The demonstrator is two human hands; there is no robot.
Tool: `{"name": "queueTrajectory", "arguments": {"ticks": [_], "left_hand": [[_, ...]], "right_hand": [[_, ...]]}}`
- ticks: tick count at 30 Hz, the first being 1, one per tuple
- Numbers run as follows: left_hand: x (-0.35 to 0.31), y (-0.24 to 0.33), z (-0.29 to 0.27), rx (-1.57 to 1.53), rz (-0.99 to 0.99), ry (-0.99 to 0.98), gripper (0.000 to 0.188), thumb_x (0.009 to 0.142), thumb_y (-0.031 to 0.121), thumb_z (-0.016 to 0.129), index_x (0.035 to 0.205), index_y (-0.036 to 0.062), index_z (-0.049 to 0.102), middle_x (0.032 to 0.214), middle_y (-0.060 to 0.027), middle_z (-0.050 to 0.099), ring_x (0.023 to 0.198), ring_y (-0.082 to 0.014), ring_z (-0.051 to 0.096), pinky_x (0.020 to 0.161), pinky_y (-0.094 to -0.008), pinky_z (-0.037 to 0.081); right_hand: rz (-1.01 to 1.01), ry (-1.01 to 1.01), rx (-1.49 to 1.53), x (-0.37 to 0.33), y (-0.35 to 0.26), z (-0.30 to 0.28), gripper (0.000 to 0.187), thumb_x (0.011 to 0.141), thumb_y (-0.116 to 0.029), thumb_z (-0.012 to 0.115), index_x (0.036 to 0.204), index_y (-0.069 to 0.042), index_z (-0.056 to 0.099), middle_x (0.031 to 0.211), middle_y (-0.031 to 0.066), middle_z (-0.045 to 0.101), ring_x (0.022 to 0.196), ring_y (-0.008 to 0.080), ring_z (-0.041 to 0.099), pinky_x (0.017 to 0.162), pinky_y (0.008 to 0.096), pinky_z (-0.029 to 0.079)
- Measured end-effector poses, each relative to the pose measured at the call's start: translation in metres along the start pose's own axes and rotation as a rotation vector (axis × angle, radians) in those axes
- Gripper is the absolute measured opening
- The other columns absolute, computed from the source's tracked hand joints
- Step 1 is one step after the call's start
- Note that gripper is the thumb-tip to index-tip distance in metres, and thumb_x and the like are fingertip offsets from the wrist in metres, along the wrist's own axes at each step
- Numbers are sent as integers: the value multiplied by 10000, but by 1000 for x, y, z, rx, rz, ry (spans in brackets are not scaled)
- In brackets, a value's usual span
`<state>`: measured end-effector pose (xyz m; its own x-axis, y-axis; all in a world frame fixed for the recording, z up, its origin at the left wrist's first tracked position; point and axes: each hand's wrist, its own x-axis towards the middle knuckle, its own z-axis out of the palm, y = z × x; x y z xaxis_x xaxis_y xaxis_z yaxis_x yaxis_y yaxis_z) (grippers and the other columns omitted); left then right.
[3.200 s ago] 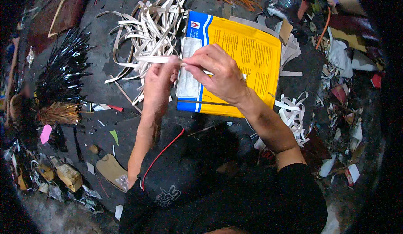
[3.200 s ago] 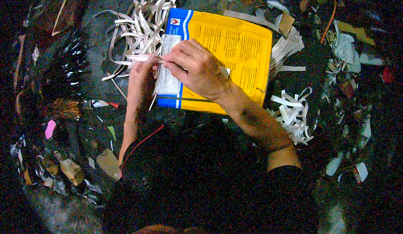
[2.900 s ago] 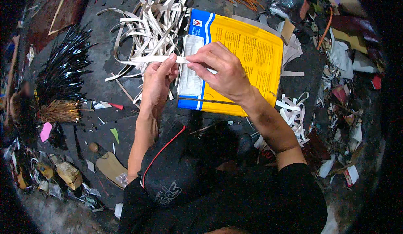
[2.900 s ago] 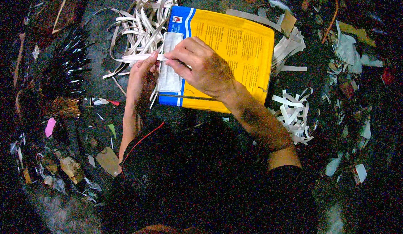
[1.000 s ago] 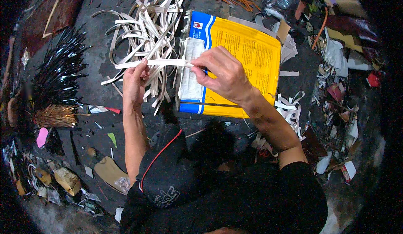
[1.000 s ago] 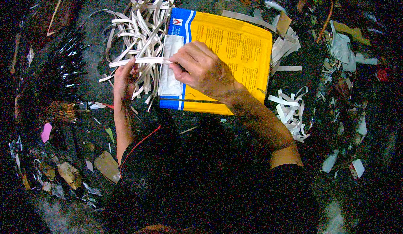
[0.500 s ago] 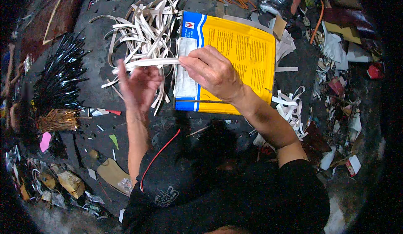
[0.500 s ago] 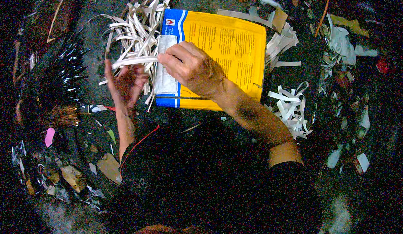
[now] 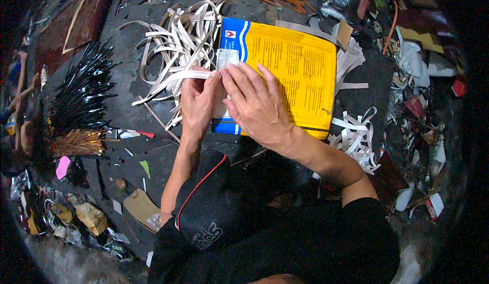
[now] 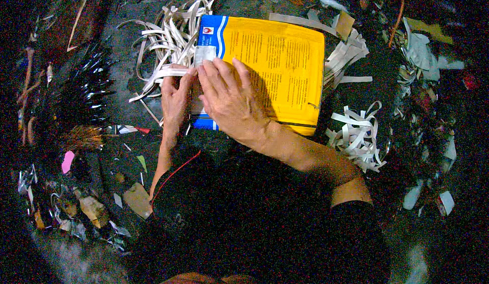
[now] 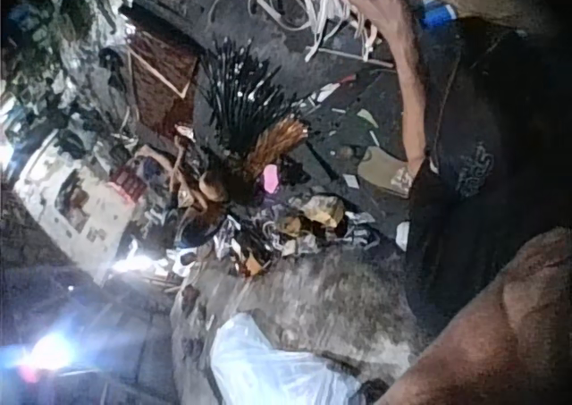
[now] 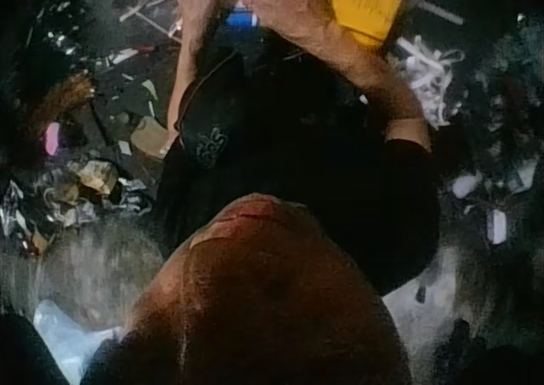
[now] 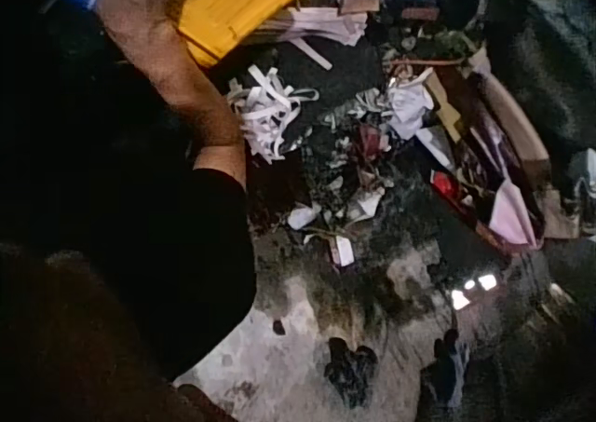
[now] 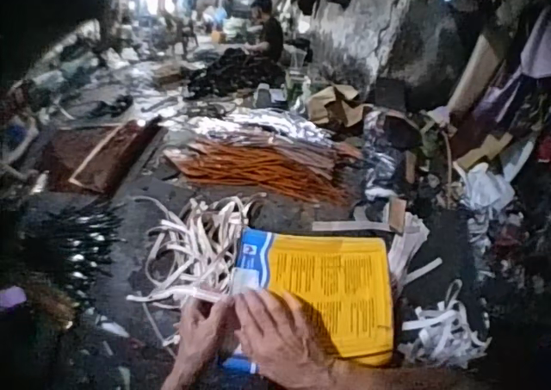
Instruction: The person sits on the floor and repeatedly peels thin white strips from a larger roll or sheet, separating them by hand. The person places the peeled strips into a pile on the floor and continues the process throughout the clip.
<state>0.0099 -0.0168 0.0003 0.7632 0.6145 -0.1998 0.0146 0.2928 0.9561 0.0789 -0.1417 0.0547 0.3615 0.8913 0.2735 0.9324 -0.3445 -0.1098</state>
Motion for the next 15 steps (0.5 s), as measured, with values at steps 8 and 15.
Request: {"name": "queueTrajectory", "arguments": {"ticks": [8,15], "left_hand": [[42,62,-56,-136,73,30,317,939,229,544,1177,20,549,933,-54,634,870,-113,590,726,-227,437],[23,159,-1,378,390,-109,433,963,243,499,1334,20,471,1189,-76,576,998,-112,539,806,-221,401]], "right_hand": [[44,88,193,-16,62,-36,439,871,-320,607,1252,-109,551,1190,142,571,1176,321,495,1005,486,364],[402,190,-14,-103,206,-148,282,893,-259,608,1069,-43,645,1008,120,655,956,252,637,849,336,486]]}}
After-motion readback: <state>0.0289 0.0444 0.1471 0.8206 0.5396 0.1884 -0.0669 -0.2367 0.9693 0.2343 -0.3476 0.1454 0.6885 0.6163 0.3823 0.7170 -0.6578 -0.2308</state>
